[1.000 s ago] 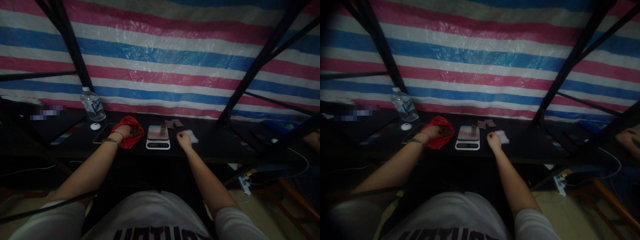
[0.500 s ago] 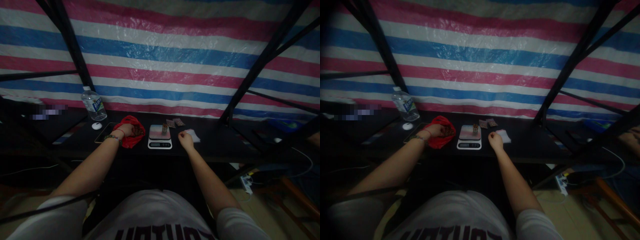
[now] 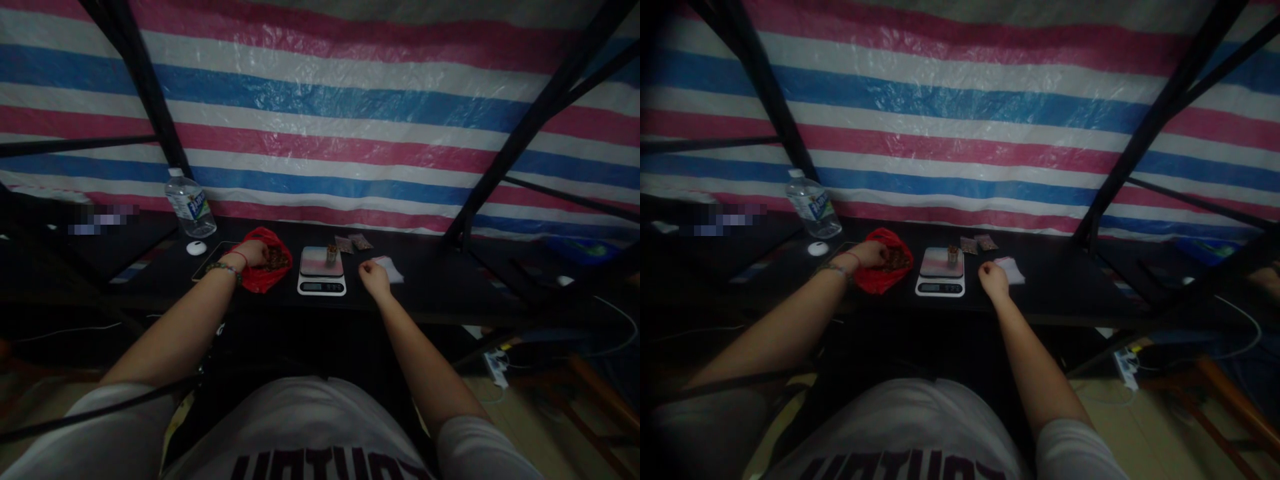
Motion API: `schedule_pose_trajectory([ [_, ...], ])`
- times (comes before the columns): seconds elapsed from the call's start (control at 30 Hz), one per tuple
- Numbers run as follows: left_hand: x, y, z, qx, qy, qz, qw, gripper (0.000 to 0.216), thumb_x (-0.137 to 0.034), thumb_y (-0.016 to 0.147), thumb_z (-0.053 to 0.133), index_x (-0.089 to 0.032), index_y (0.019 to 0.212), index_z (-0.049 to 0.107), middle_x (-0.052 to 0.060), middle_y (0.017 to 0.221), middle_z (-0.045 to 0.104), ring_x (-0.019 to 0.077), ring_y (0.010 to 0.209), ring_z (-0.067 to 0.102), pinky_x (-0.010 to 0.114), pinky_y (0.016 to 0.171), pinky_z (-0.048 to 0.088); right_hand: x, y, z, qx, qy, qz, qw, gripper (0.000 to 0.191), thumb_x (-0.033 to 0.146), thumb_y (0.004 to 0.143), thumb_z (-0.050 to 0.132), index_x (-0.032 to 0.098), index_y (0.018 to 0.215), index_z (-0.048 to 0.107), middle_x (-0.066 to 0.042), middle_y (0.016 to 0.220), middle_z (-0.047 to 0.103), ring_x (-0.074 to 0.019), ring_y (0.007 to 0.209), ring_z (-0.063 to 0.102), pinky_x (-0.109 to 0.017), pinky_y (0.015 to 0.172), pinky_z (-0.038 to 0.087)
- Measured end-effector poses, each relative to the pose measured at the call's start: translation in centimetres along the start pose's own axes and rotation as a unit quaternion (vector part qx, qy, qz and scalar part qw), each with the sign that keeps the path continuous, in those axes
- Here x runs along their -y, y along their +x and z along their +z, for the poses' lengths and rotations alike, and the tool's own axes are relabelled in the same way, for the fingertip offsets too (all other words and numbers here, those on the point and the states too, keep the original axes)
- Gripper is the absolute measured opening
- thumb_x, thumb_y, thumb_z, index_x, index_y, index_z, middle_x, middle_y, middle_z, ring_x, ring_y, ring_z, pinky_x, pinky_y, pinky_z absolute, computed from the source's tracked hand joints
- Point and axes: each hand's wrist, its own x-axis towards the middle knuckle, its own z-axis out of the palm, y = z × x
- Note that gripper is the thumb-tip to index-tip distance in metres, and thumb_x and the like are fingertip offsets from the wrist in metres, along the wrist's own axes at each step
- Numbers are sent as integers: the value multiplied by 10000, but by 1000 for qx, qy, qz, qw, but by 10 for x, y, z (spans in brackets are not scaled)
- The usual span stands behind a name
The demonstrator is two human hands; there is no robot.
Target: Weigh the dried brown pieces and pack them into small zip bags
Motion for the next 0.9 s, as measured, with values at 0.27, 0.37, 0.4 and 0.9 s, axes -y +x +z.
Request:
schedule_pose_trajectory([
  [0.27, -32, -4, -15, -2, -91, 33, 995, 186, -258, 556, 639, -214, 715, 726, 31, 609, 669, 204, 570, 602, 286, 614, 468, 1, -1, 1, -3, -3, -5, 1000, 242, 306, 821, 468, 204, 843, 686, -39, 763, 683, -177, 700, 603, -255, 619, 389],
  [0.37, -69, 3, -7, -1, -102, 91, 991, 206, -272, 580, 642, -208, 759, 723, 31, 697, 700, 195, 623, 619, 255, 597, 461, 2, -2, 0, -2, 0, -15, 1000, 239, 296, 824, 463, 203, 851, 682, -39, 768, 685, -173, 703, 602, -251, 622, 390],
  [0.4, -82, 7, -2, 5, -82, 113, 990, 202, -260, 587, 644, -200, 763, 723, 35, 731, 707, 195, 665, 628, 244, 612, 460, 2, -2, 0, -1, -1, -15, 1000, 239, 295, 825, 461, 202, 847, 680, -39, 763, 683, -173, 702, 602, -250, 621, 390],
  [0.9, -134, 29, 50, 4, -28, 78, 997, 428, -300, 648, 699, -172, 1053, 652, 53, 1005, 698, 181, 890, 645, 197, 706, 473, 2, 1, 0, 11, 11, -15, 1000, 232, 296, 824, 474, 198, 854, 682, -37, 757, 675, -170, 712, 603, -245, 635, 395],
])
